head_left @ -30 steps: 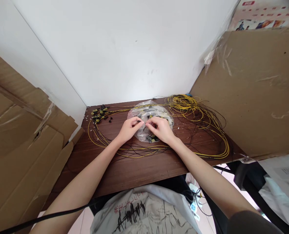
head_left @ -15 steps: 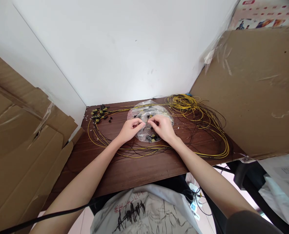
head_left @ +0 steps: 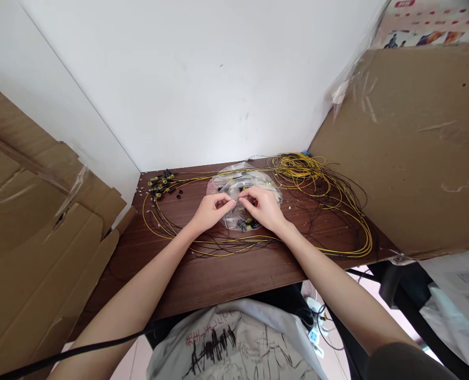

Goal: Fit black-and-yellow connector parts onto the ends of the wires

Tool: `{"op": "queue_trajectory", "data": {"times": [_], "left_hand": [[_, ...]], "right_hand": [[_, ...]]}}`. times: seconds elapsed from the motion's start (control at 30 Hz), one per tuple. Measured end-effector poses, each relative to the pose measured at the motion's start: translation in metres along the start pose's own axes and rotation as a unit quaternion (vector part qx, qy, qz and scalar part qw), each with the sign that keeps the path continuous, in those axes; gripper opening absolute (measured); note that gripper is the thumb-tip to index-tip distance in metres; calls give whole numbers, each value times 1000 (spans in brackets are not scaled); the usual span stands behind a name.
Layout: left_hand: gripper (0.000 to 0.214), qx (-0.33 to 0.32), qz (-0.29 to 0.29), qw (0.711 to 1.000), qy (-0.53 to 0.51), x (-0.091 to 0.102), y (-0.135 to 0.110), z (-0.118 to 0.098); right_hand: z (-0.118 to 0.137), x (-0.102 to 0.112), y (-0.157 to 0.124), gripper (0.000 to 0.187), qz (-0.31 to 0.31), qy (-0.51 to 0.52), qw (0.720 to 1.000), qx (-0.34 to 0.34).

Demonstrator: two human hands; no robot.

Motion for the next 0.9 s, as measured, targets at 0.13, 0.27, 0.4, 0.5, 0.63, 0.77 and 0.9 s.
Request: {"op": "queue_trajectory", "data": {"times": [0.13, 0.27, 0.4, 0.5, 0.63, 0.77, 0.9], "left_hand": [[25, -17, -11, 1000, 10, 1, 1, -1], [23, -27, -16, 999, 33, 1, 1, 0], [23, -27, -13, 999, 30, 0, 1, 1], [23, -21, -13, 999, 28, 0, 1, 1], [23, -9, -15, 999, 32, 0, 1, 1], [24, -11, -13, 999, 30, 1, 1, 2], [25, -24, -11, 999, 29, 1, 1, 2]], "right_hand": [[2, -2, -1, 11, 16, -5, 1000, 7], [1, -3, -2, 11, 19, -13, 1000, 0], [-2, -3, -1, 11, 15, -22, 1000, -15], [-4, 0, 0, 11, 3, -26, 999, -23], [-7, 6, 0, 12, -24, -29, 998, -41], [-6, 11, 0, 12, -48, -20, 998, -43], [-3, 8, 1, 12, -30, 0, 999, -23]]}}
Point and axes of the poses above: each hand's wrist, its own y-axis towards the middle knuckle, its own x-axis out of the back of the hand, z = x × y, the point moved 7 cm from there along y, towards the middle knuckle, and after that the axes turned 2 degrees about -y, right-handed, at the moved point
